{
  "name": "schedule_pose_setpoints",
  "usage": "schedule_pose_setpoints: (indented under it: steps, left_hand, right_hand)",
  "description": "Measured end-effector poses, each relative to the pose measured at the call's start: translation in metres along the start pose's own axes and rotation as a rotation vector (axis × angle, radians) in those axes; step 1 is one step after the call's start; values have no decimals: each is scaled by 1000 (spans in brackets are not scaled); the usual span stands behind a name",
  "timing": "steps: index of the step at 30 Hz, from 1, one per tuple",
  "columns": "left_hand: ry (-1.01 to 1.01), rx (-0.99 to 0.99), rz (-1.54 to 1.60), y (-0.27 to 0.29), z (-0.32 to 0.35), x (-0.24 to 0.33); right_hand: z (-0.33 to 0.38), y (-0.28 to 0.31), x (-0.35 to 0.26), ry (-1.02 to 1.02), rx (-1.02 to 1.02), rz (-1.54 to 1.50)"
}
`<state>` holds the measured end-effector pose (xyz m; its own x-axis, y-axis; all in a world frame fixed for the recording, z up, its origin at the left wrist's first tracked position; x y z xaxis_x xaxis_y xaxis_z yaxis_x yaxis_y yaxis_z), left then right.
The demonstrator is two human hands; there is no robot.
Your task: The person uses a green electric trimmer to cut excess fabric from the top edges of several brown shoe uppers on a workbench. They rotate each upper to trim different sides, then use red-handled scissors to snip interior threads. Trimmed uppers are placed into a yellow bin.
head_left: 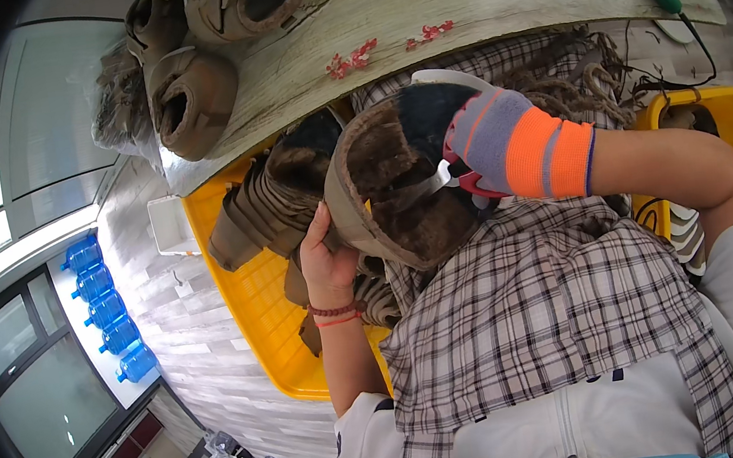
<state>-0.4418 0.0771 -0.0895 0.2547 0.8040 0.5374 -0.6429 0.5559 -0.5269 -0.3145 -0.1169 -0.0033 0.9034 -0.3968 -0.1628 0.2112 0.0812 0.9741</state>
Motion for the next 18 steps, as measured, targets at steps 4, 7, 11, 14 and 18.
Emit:
schedule_pose_setpoints:
  steps: [4,7,11,14,18]
  left_hand:
    - [-10,5,-30,0,1,-1]
    - [-20,7,-39,4,0,-1]
    - [-34,18,-32,3,0,-2]
    - [-36,-18,-50,-2,1,-1]
    - [-41,-14,-62,-1,1,-2]
  right_hand:
    - [-6,6,0,-33,43,-35]
    - [-16,2,-10,-26,-65,7]
    - [-20,6,-17,-2,-98,32]
    - [-23,3,-17,1,-107,0]
    - [-25,-3,-19,28,-91,29]
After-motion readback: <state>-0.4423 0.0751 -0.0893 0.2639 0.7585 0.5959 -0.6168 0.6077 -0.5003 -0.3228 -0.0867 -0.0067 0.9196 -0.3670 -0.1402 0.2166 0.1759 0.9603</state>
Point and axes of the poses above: each hand's wrist, its own z-axis away from the middle knuckle, its own y-axis out of the back of the hand, x = y × z, the point moved 8 cm from there along -z, towards the middle knuckle, and after that the axes turned 6 degrees about x, right-handed, at the moved point
